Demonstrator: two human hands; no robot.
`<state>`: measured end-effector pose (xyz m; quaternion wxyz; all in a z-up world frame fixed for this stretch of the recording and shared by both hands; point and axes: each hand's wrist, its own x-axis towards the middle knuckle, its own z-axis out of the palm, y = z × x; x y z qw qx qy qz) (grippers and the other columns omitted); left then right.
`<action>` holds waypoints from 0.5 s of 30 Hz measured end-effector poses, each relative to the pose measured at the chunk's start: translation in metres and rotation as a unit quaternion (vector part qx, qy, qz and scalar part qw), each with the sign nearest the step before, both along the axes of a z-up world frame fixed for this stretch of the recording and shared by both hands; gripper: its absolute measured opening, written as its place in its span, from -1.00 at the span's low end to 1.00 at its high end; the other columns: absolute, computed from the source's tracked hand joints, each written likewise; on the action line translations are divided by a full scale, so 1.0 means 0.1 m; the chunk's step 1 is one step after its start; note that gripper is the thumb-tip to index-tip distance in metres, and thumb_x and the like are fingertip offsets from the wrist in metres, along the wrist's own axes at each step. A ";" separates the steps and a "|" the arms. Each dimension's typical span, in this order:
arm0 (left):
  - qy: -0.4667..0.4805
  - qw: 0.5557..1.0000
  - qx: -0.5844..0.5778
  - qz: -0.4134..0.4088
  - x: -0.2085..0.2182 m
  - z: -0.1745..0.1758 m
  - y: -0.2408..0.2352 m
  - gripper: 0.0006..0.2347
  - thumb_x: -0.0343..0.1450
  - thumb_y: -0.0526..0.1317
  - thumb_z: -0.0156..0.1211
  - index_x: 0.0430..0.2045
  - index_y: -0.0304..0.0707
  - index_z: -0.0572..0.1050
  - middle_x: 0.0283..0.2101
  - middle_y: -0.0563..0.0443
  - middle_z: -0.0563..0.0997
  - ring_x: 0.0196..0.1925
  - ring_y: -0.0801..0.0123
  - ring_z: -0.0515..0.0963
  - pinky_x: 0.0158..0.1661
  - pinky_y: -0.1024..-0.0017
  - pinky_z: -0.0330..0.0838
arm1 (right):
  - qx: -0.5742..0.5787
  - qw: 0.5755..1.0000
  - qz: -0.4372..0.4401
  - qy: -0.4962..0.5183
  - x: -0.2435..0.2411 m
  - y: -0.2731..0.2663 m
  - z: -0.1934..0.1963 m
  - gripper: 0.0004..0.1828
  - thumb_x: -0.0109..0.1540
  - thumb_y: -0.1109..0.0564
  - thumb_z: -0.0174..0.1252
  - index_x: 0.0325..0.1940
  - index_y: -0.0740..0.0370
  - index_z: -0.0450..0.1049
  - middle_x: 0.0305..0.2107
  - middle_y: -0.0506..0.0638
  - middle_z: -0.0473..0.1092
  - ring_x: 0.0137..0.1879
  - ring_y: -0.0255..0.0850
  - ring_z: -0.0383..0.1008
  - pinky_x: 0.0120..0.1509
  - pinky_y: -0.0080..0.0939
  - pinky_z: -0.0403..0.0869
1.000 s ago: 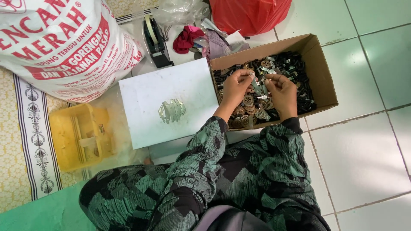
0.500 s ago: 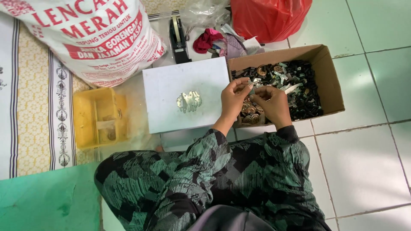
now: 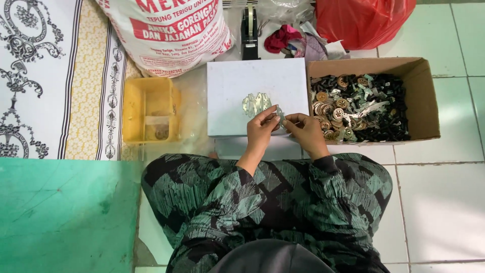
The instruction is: Sorting small items from a large cardboard box and placing them into small plastic bags
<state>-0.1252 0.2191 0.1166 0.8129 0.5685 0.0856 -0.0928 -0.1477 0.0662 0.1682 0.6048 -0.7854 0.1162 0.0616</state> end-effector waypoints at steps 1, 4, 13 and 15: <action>0.000 1.000 0.000 0.003 0.00 -0.01 0.03 -0.67 0.45 -0.39 0.32 0.13 -0.33 0.54 -0.08 -0.36 0.61 -0.08 0.29 0.65 -0.13 0.37 0.68 | 0.000 1.000 0.003 0.000 0.01 0.03 -0.01 -0.69 0.25 0.08 0.39 -0.06 0.37 0.60 -0.36 0.20 0.55 -0.26 -0.15 0.59 -0.26 -0.21 0.60; -0.010 1.000 0.010 0.007 -0.01 -0.02 0.10 -0.68 0.45 -0.40 0.32 0.12 -0.35 0.55 -0.08 -0.39 0.60 -0.09 0.25 0.66 -0.15 0.35 0.70 | -0.014 1.000 0.011 -0.020 0.03 0.12 -0.01 -0.69 0.27 0.06 0.38 -0.08 0.37 0.61 -0.40 0.16 0.53 -0.27 -0.19 0.56 -0.26 -0.24 0.58; -0.138 0.950 0.278 0.039 0.17 0.23 0.27 -0.70 0.50 -0.38 0.22 0.14 -0.29 0.53 -0.07 -0.19 0.56 -0.10 0.26 0.60 -0.17 0.36 0.56 | -0.093 0.995 -0.019 -0.033 0.36 0.18 -0.25 -0.74 0.26 0.06 0.35 -0.09 0.31 0.61 -0.46 0.07 0.51 -0.39 -0.26 0.51 -0.30 -0.25 0.47; -0.187 0.887 0.422 0.011 0.24 0.31 0.35 -0.72 0.49 -0.34 0.23 0.11 -0.17 0.56 -0.10 -0.03 0.50 -0.05 0.24 0.54 -0.16 0.39 0.56 | -0.117 0.992 -0.037 -0.036 0.46 0.22 -0.28 -0.76 0.27 0.09 0.33 -0.08 0.30 0.61 -0.45 0.05 0.52 -0.41 -0.27 0.52 -0.31 -0.25 0.47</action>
